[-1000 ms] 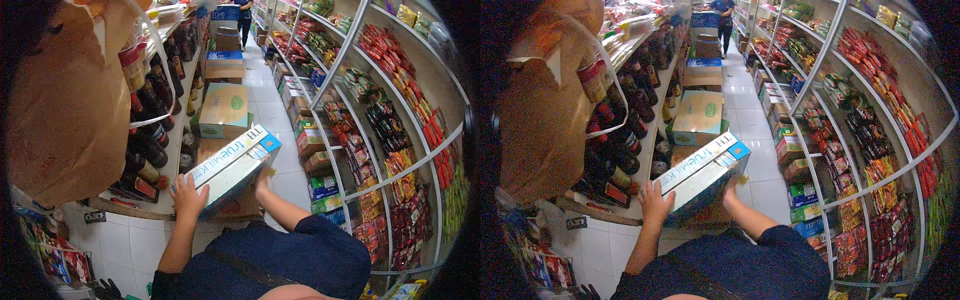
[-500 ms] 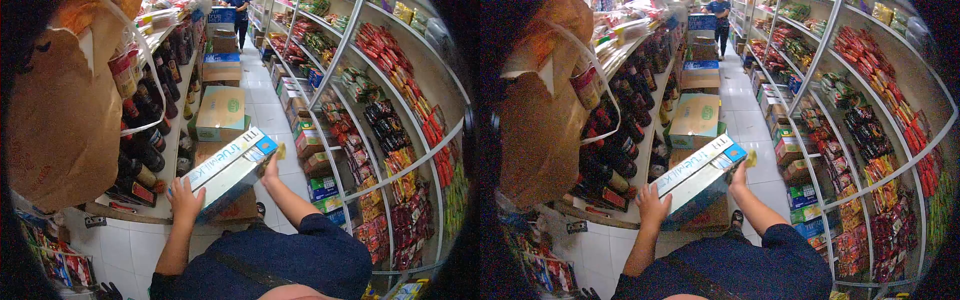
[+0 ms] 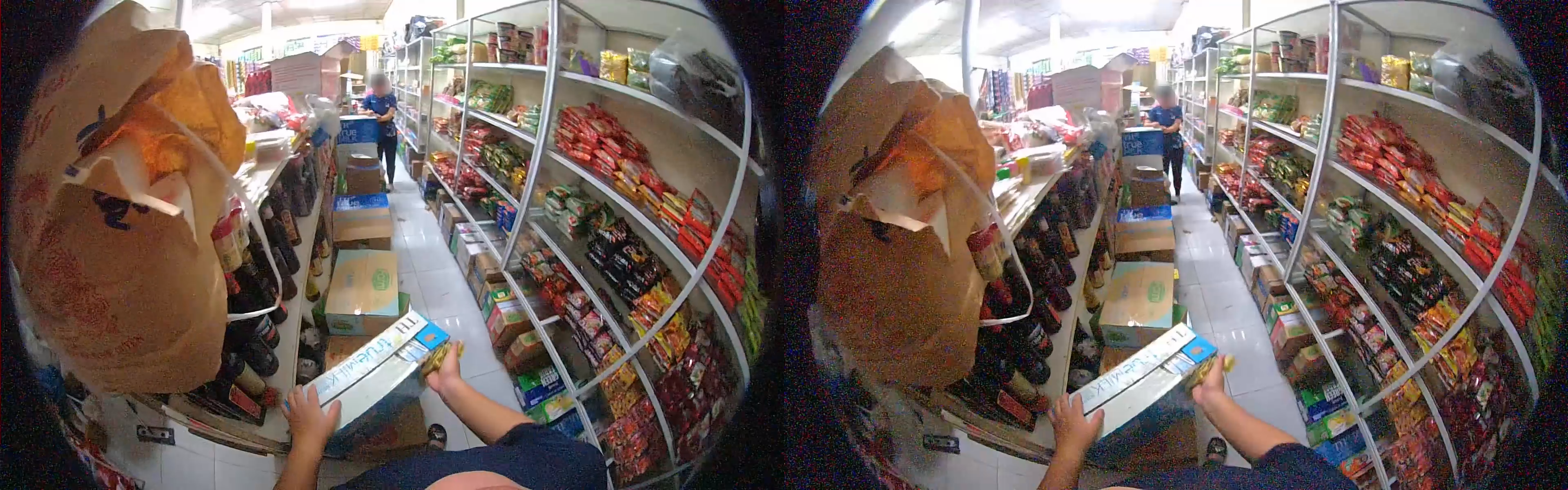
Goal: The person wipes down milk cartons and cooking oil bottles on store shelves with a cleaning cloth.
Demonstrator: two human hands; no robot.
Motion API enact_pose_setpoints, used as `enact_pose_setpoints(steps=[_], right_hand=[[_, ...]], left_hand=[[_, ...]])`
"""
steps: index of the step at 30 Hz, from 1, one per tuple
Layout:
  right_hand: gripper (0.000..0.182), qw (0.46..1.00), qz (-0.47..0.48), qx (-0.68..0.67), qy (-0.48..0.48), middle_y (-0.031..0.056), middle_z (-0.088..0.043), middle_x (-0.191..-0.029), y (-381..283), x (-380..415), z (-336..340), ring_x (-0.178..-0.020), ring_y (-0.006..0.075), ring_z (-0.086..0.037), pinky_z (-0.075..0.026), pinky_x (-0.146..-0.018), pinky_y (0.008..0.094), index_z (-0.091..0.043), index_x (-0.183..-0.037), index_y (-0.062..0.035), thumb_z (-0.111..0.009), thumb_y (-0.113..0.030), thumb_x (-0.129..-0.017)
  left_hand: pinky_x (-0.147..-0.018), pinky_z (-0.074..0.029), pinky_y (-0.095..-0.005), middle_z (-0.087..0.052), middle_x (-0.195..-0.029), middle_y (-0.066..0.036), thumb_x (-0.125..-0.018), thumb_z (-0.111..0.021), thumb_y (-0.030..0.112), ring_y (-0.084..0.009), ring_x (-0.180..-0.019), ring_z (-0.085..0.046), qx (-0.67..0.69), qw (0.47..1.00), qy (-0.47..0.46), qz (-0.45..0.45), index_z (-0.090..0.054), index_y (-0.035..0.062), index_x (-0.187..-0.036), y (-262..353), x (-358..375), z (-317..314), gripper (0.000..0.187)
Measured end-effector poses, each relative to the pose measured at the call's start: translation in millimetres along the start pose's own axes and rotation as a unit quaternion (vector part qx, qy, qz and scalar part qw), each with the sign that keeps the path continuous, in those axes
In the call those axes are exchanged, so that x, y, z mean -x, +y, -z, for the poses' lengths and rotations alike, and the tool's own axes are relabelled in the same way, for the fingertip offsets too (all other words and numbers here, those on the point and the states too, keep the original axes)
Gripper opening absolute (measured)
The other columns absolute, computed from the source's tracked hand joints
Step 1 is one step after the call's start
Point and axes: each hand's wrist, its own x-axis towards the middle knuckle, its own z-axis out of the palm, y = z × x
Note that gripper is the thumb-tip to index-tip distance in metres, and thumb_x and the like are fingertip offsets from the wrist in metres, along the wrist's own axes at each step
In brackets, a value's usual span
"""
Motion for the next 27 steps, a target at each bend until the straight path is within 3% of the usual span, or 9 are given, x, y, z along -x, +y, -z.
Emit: enact_pose_setpoints(steps=[3, 9, 12, 14, 15, 16, 20, 24, 27], right_hand=[[0.065, 0.984, -0.01, 0.042, 0.175, 0.0125, -0.055, -0.115, 33, 16, -8, -0.102, 0.0283, -0.054, -0.042, -0.091, 0.0463, -0.046, -0.121, -0.0066, -0.031, -0.061, -0.088], [0.066, 0.946, -0.22, 0.137, 0.197, 0.0094, -0.048, -0.127, 84, 90, -33, -0.113, 0.0307, -0.048, -0.037, -0.096, 0.0514, -0.042, -0.128, -0.009, -0.021, -0.059, -0.09], [0.066, 0.983, -0.133, 0.013, 0.126, 0.0113, -0.049, -0.126, 61, 39, -6, -0.113, 0.032, -0.047, -0.037, -0.093, 0.0551, -0.045, -0.125, -0.0079, -0.027, -0.06, -0.088], [0.062, 0.984, -0.04, -0.004, 0.176, 0.014, -0.06, -0.1, 11, 29, -29, -0.093, 0.0286, -0.058, -0.046, -0.084, 0.0494, -0.054, -0.103, -0.0058, -0.023, -0.057, -0.09], [0.058, 0.995, -0.009, -0.027, 0.099, 0.0106, -0.061, -0.081, 12, -18, 25, -0.076, 0.0264, -0.06, -0.05, -0.073, 0.0447, -0.055, -0.091, -0.006, -0.024, -0.056, -0.091], [0.057, 0.983, -0.002, -0.006, 0.185, 0.0093, -0.06, -0.074, 2, -15, 6, -0.066, 0.0258, -0.059, -0.05, -0.066, 0.0419, -0.055, -0.087, -0.0068, -0.024, -0.055, -0.091], [0.057, 0.961, 0.001, 0.126, 0.248, 0.0121, -0.057, -0.101, 65, -14, 30, -0.092, 0.0271, -0.057, -0.046, -0.081, 0.0465, -0.05, -0.106, -0.0048, -0.029, -0.055, -0.09], [0.043, 0.941, -0.244, 0.118, 0.204, 0.0092, -0.058, -0.103, 130, 69, 16, -0.092, 0.0275, -0.056, -0.046, -0.078, 0.0513, -0.051, -0.112, -0.0077, -0.03, -0.041, -0.093], [0.047, 0.949, -0.226, 0.063, 0.209, 0.0099, -0.057, -0.107, 127, 54, 24, -0.094, 0.0289, -0.055, -0.045, -0.08, 0.0518, -0.051, -0.114, -0.0076, -0.031, -0.045, -0.092]], left_hand=[[-0.102, -0.017, -0.0555, -0.034, -0.131, -0.025, -0.073, -0.06, 0.049, -0.0386, -0.125, -0.027, 0.009, 1.0, -0.004, 0.008, -0.047, 0.0015, -0.119, 3, 0, 3, 0.067], [-0.1, -0.02, -0.0566, -0.034, -0.129, -0.024, -0.073, -0.06, 0.048, -0.0382, -0.124, -0.028, 0.03, 0.999, -0.013, -0.002, -0.048, 0.0022, -0.119, -4, -2, -2, 0.066], [-0.099, -0.02, -0.0574, -0.035, -0.128, -0.024, -0.073, -0.059, 0.049, -0.0382, -0.123, -0.029, 0.01, 1.0, 0.01, 0.008, -0.048, 0.002, -0.119, -3, -1, -6, 0.066], [-0.101, -0.018, -0.057, -0.036, -0.128, -0.023, -0.074, -0.058, 0.049, -0.038, -0.123, -0.029, 0.0, 1.0, 0.003, 0.008, -0.047, 0.0016, -0.119, 2, -1, 1, 0.066], [-0.101, -0.017, -0.0567, -0.036, -0.128, -0.023, -0.075, -0.058, 0.048, -0.0379, -0.123, -0.029, -0.001, 1.0, 0.004, 0.004, -0.047, 0.0016, -0.119, 1, -1, -1, 0.066], [-0.101, -0.017, -0.0564, -0.036, -0.129, -0.023, -0.075, -0.057, 0.048, -0.0378, -0.124, -0.029, -0.004, 1.0, 0.004, 0.001, -0.047, 0.0016, -0.119, 1, 0, -1, 0.065], [-0.102, -0.018, -0.0548, -0.038, -0.127, -0.023, -0.075, -0.058, 0.046, -0.0376, -0.123, -0.03, -0.008, 1.0, 0.011, 0.0, -0.046, 0.0015, -0.12, 3, -2, 1, 0.064], [-0.101, -0.018, -0.0554, -0.038, -0.126, -0.023, -0.075, -0.058, 0.045, -0.0375, -0.123, -0.03, -0.022, 1.0, 0.012, 0.002, -0.046, 0.0012, -0.12, 5, -1, -1, 0.064], [-0.101, -0.019, -0.0555, -0.038, -0.128, -0.022, -0.075, -0.058, 0.045, -0.0371, -0.123, -0.03, -0.019, 1.0, 0.005, 0.002, -0.046, 0.001, -0.12, 7, -4, 4, 0.064]])
